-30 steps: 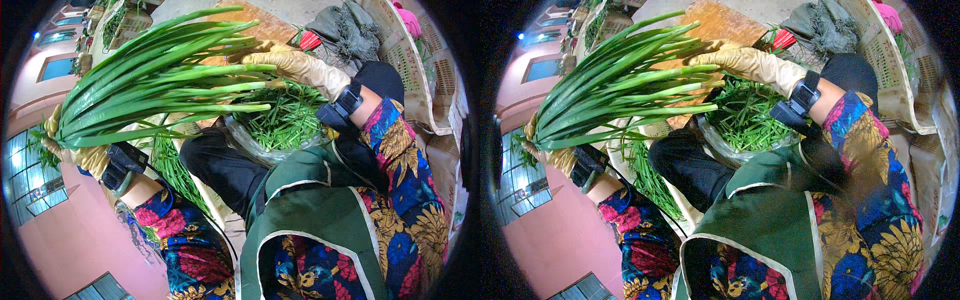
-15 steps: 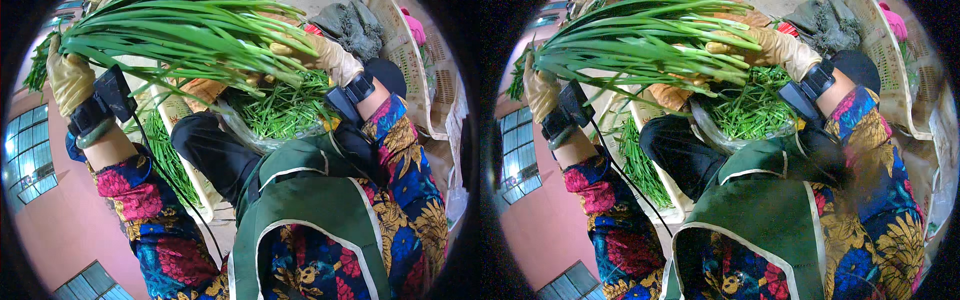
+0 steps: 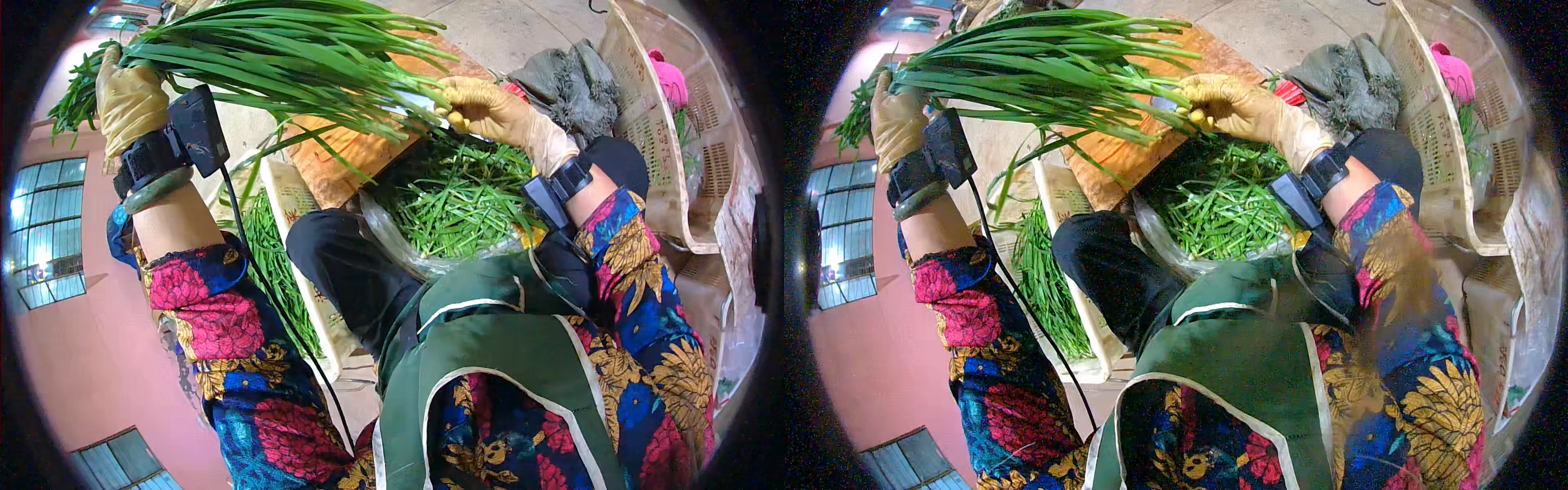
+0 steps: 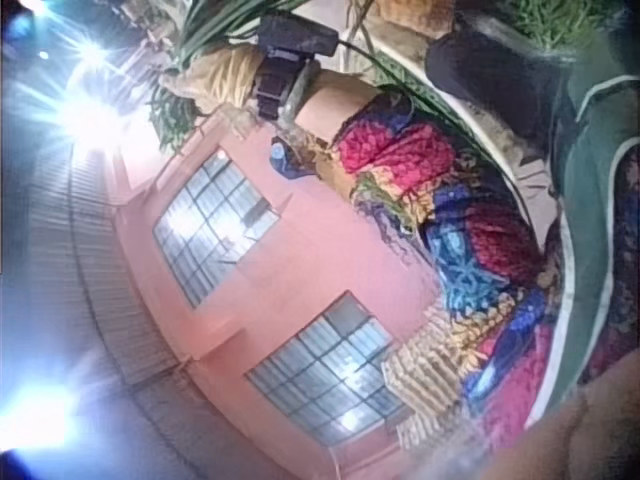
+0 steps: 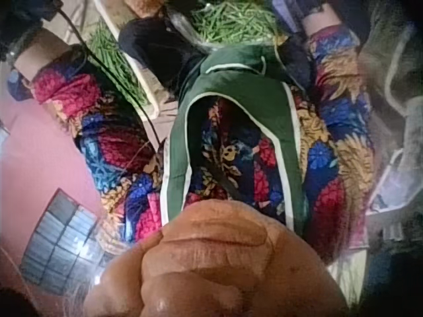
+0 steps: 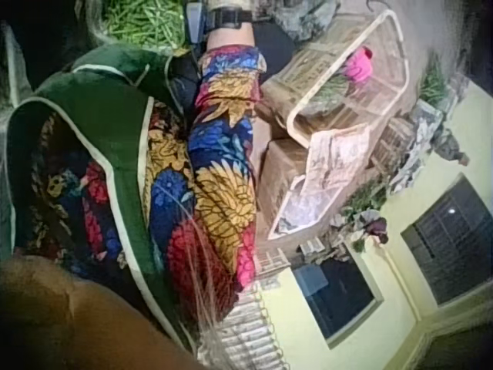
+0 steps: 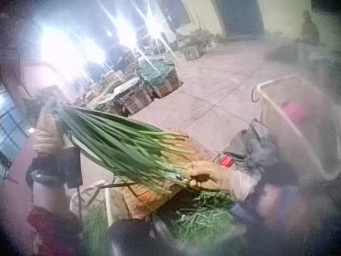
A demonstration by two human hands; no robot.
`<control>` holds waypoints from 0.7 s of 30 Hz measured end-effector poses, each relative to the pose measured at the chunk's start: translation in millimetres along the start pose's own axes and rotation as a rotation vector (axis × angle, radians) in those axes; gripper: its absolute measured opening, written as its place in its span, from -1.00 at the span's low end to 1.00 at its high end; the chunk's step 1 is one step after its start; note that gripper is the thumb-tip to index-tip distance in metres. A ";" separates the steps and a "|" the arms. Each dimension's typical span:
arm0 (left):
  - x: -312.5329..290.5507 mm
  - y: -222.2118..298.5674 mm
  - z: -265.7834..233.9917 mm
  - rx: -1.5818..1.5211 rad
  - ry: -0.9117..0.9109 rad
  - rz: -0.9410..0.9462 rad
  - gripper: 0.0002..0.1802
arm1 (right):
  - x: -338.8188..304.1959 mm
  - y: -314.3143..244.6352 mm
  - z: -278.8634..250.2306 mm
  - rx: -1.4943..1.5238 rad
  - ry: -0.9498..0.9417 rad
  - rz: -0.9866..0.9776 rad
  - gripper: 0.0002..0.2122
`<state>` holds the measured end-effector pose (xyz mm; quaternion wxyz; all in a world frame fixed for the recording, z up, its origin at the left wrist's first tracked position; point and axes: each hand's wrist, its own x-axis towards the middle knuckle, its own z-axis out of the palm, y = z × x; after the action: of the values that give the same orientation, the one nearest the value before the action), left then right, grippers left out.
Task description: Bundling chives with red ties and trimming the root ends with a cleaver.
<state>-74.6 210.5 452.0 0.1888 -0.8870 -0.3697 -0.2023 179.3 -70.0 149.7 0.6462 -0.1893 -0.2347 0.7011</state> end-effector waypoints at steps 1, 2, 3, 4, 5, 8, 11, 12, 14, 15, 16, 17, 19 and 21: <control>-1.0 9.1 -2.7 -0.003 0.009 -0.002 -0.52 | -1.0 -0.7 -2.6 -0.049 -0.009 0.013 -0.75; -1.4 17.9 -3.8 -0.083 0.061 -0.044 -0.55 | -1.7 2.4 -8.0 -0.056 0.043 -0.005 -0.75; 0.0 23.7 -3.6 -0.165 0.110 -0.086 -0.57 | -3.1 2.8 -13.4 -0.142 0.076 -0.013 -0.73; 3.1 17.1 -6.9 -0.164 0.084 0.045 -0.55 | -3.3 -1.7 -10.9 -0.303 0.103 0.036 -0.74; 8.2 -1.2 -10.2 -0.153 0.086 0.042 -0.55 | -0.1 -3.1 -6.1 -0.456 0.119 0.085 -0.74; 13.4 -29.5 -6.9 0.321 0.119 0.316 -0.52 | -3.2 -4.4 -7.5 -0.646 0.278 -0.001 -0.78; 10.6 -30.7 -5.0 0.182 0.059 0.314 -0.45 | -2.4 -8.2 -5.8 -0.720 0.338 -0.192 -0.73; 7.7 -28.0 -1.6 -0.052 0.056 0.253 -0.44 | -1.8 -8.2 -3.7 -0.645 0.310 -0.203 -0.71; 5.5 -3.5 -1.3 -0.559 0.044 0.085 -0.46 | -1.5 -9.5 -3.0 -0.571 0.295 -0.221 -0.68; 9.3 -0.5 0.5 -0.523 0.056 0.072 -0.49 | 1.4 -9.2 -7.6 -0.579 0.245 -0.259 -0.63; 8.5 -4.5 -1.3 -0.478 0.071 0.048 -0.50 | 7.2 -10.2 4.3 -0.588 0.181 -0.291 -0.57; 6.5 -10.2 0.8 -0.325 0.105 0.107 -0.50 | 3.1 -9.8 16.0 -0.685 0.157 -0.366 -0.58; 5.9 -10.3 2.2 -0.140 0.160 0.187 -0.48 | 1.0 -15.3 31.4 -0.731 0.092 -0.267 -0.52; 5.5 4.4 14.2 -0.108 0.189 0.234 -0.46 | -1.9 -17.2 28.1 -0.702 0.048 -0.221 -0.58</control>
<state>-64.7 217.6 441.9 0.1971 -0.9098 -0.2329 -0.2813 177.6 -73.3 182.5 0.6189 -0.3896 -0.4647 0.4992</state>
